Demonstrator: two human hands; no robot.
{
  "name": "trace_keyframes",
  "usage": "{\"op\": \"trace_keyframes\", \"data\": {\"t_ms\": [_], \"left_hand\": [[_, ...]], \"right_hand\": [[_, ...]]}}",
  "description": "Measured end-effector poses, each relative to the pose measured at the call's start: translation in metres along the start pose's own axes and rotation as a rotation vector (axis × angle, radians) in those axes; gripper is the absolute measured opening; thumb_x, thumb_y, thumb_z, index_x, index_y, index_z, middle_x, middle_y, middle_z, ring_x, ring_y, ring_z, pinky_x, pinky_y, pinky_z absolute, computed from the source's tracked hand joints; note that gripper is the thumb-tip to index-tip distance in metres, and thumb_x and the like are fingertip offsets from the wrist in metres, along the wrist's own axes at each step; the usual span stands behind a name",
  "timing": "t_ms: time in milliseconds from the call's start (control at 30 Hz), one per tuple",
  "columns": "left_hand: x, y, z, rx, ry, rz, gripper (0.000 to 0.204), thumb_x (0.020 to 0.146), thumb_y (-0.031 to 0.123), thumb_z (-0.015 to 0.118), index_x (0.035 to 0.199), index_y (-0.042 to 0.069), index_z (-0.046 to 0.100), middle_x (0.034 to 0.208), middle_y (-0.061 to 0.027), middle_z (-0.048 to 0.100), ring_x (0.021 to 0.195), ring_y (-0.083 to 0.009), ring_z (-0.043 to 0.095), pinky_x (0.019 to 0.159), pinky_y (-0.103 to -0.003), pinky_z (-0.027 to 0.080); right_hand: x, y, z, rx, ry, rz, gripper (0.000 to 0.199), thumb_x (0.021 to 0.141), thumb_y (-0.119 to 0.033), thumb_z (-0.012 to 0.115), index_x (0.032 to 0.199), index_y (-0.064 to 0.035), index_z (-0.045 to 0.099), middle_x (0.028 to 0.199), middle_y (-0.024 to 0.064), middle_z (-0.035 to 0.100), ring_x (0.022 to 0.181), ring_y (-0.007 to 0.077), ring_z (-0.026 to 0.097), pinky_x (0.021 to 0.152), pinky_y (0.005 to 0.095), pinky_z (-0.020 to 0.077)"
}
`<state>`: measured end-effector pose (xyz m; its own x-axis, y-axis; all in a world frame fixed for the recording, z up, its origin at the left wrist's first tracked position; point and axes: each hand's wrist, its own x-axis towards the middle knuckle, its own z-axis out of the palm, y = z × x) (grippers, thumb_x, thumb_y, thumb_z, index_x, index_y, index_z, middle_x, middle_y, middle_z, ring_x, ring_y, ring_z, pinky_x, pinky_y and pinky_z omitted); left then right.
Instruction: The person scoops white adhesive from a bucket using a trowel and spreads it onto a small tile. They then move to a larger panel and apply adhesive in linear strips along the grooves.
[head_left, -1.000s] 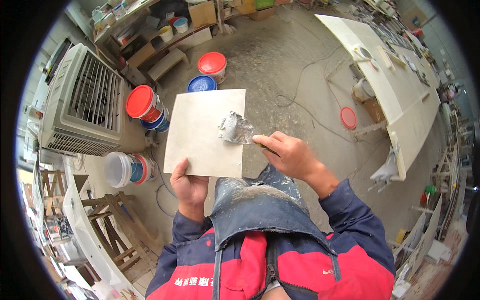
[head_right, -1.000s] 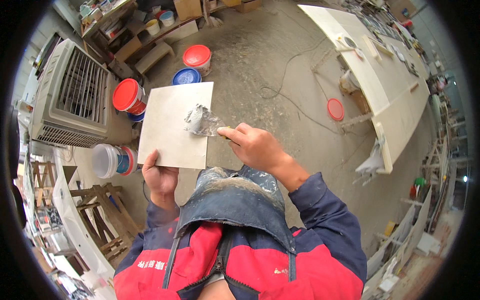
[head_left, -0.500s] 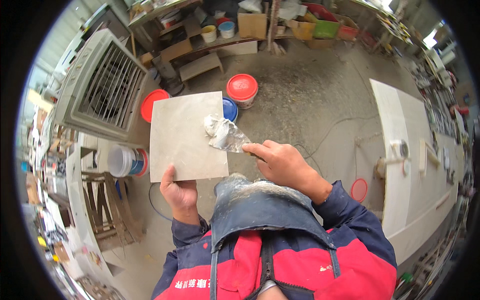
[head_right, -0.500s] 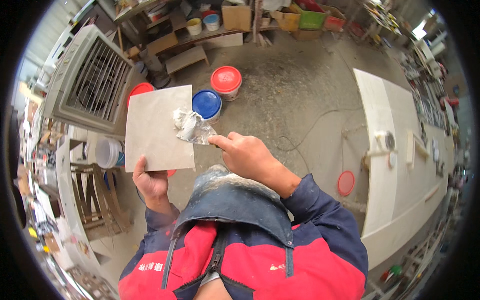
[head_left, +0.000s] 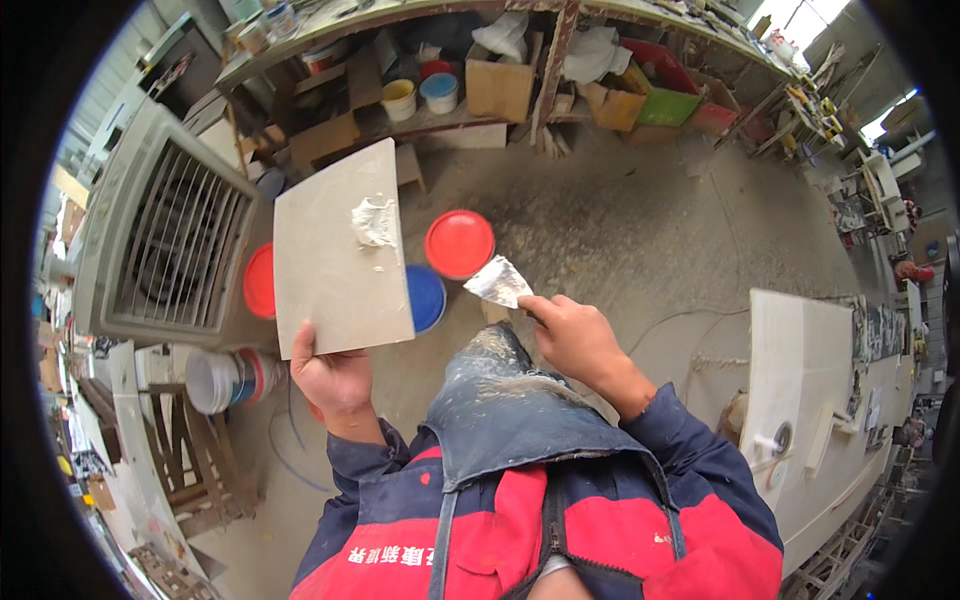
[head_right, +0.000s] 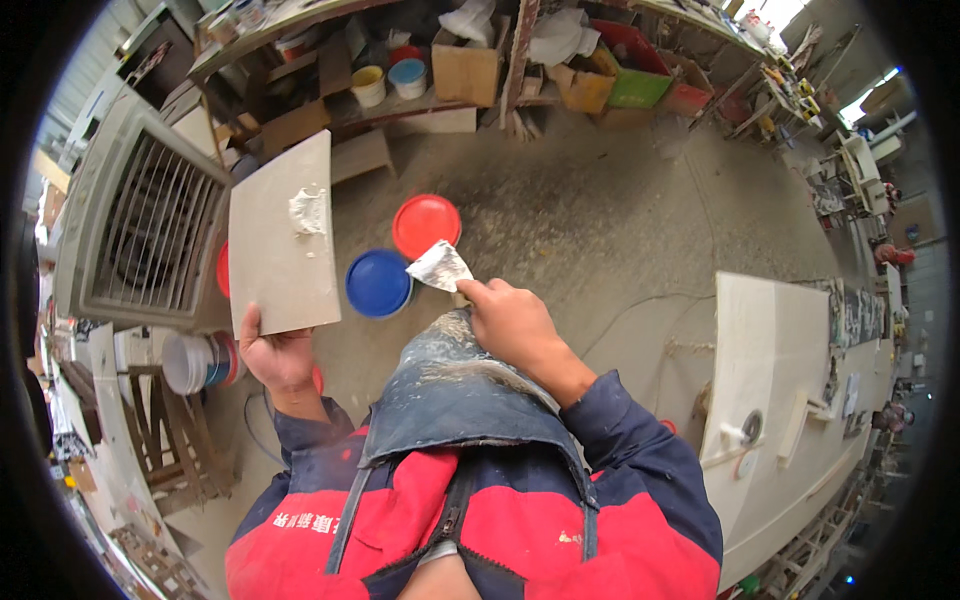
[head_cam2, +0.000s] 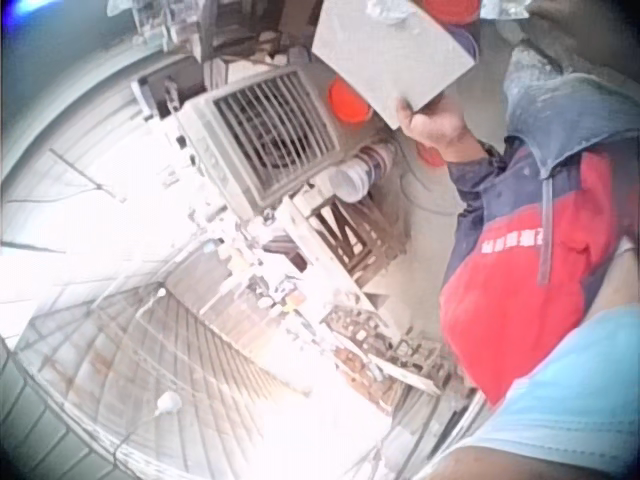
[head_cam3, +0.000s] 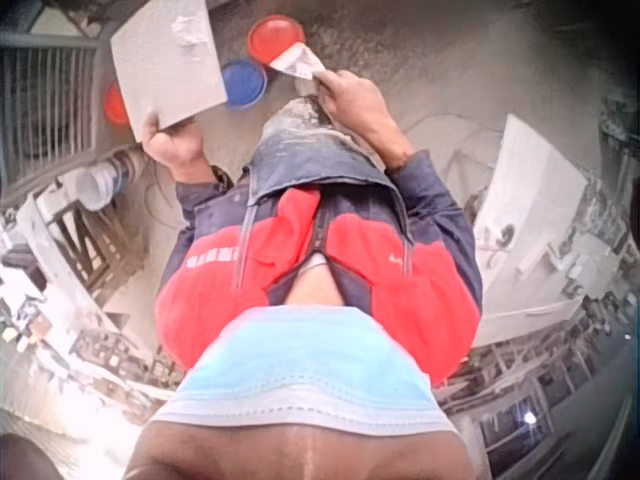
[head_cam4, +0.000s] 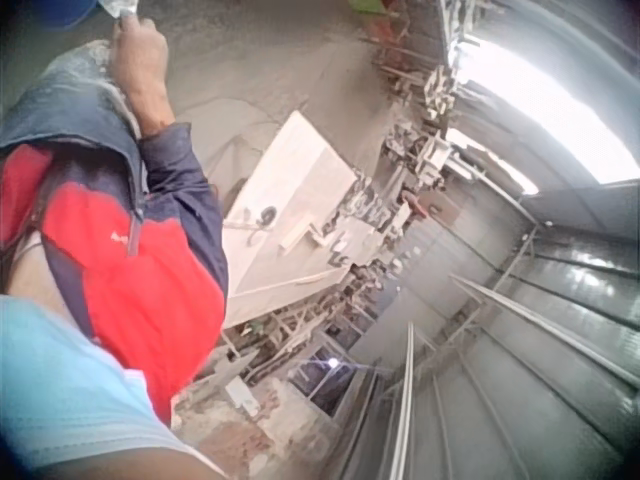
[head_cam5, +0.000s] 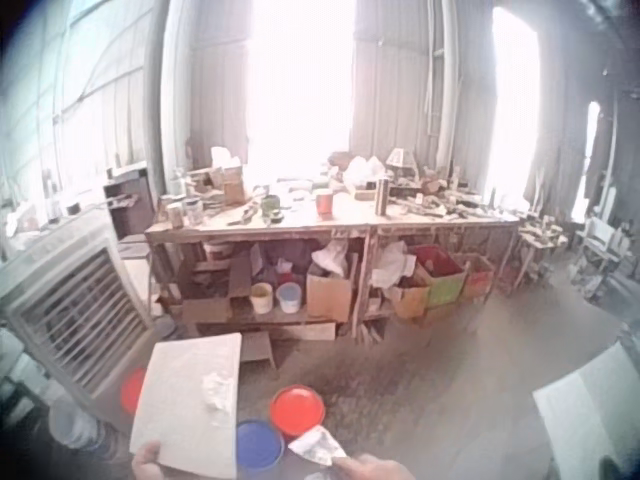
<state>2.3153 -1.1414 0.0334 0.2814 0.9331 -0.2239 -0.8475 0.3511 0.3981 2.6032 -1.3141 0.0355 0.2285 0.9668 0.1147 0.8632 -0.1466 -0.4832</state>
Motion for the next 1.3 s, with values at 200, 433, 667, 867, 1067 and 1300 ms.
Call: {"op": "trace_keyframes", "data": {"t_ms": [200, 433, 667, 867, 1067, 1300], "left_hand": [[0.131, -0.046, 0.063, 0.022, -0.017, 0.000, 0.045, 0.100, 0.018, 0.053, 0.141, 0.001, 0.052, 0.141, -0.0140, 0.062, 0.128, -0.0309, 0.061, 0.109, -0.049, 0.049], [0.207, -0.062, 0.121, -0.077, 0.069, 0.135, 0.053, 0.099, 0.020, 0.051, 0.147, -0.002, 0.046, 0.144, -0.0183, 0.058, 0.131, -0.0349, 0.057, 0.114, -0.052, 0.042], [0.192, -0.067, 0.104, -0.157, 0.168, 0.719, 0.051, 0.101, 0.022, 0.053, 0.145, -0.002, 0.047, 0.144, -0.0174, 0.058, 0.129, -0.0346, 0.058, 0.113, -0.053, 0.044], [0.115, -0.145, 0.174, -0.071, 0.478, 1.453, 0.055, 0.104, 0.018, 0.052, 0.154, 0.000, 0.037, 0.157, -0.0161, 0.044, 0.143, -0.0341, 0.043, 0.120, -0.053, 0.033], [0.086, -0.260, 0.246, -0.047, 0.601, 1.824, 0.055, 0.105, 0.021, 0.048, 0.155, 0.001, 0.037, 0.158, -0.0146, 0.044, 0.144, -0.0338, 0.042, 0.121, -0.054, 0.030], [0.091, -0.346, 0.205, -0.247, 0.989, 2.018, 0.054, 0.103, 0.024, 0.049, 0.154, 0.006, 0.039, 0.154, -0.0133, 0.049, 0.140, -0.0332, 0.048, 0.116, -0.056, 0.038]], "right_hand": [[0.154, 0.042, -0.098, 1.104, -0.294, 0.254, 0.035, 0.094, -0.013, 0.067, 0.126, -0.0007, 0.058, 0.098, 0.0058, 0.071, 0.068, 0.0078, 0.062, 0.055, 0.0240, 0.0481], [0.341, 0.074, -0.055, 1.501, -0.842, 0.203, 0.025, 0.107, -0.029, 0.054, 0.116, -0.0071, 0.062, 0.075, -0.0017, 0.061, 0.050, 0.0039, 0.048, 0.044, 0.0199, 0.0369], [0.467, 0.105, 0.023, 0.805, -1.341, 0.026, 0.037, 0.106, -0.025, 0.054, 0.137, -0.0066, 0.060, 0.071, -0.0004, 0.058, 0.049, 0.0054, 0.046, 0.045, 0.0226, 0.0373], [0.561, 0.125, 0.065, 0.817, -1.536, 0.022, 0.041, 0.105, -0.021, 0.054, 0.142, -0.0049, 0.054, 0.082, 0.0018, 0.066, 0.056, 0.0061, 0.053, 0.047, 0.0220, 0.0403], [0.641, 0.095, 0.088, 0.650, -1.566, -0.075, 0.045, 0.101, -0.019, 0.059, 0.143, -0.0032, 0.057, 0.084, 0.0059, 0.067, 0.065, 0.0099, 0.060, 0.055, 0.0246, 0.0480], [0.597, 0.058, 0.132, 0.510, -1.707, -0.125, 0.013, 0.094, -0.015, 0.066, 0.101, -0.0037, 0.065, 0.068, 0.0008, 0.056, 0.053, 0.0107, 0.053, 0.046, 0.0274, 0.0426]]}}
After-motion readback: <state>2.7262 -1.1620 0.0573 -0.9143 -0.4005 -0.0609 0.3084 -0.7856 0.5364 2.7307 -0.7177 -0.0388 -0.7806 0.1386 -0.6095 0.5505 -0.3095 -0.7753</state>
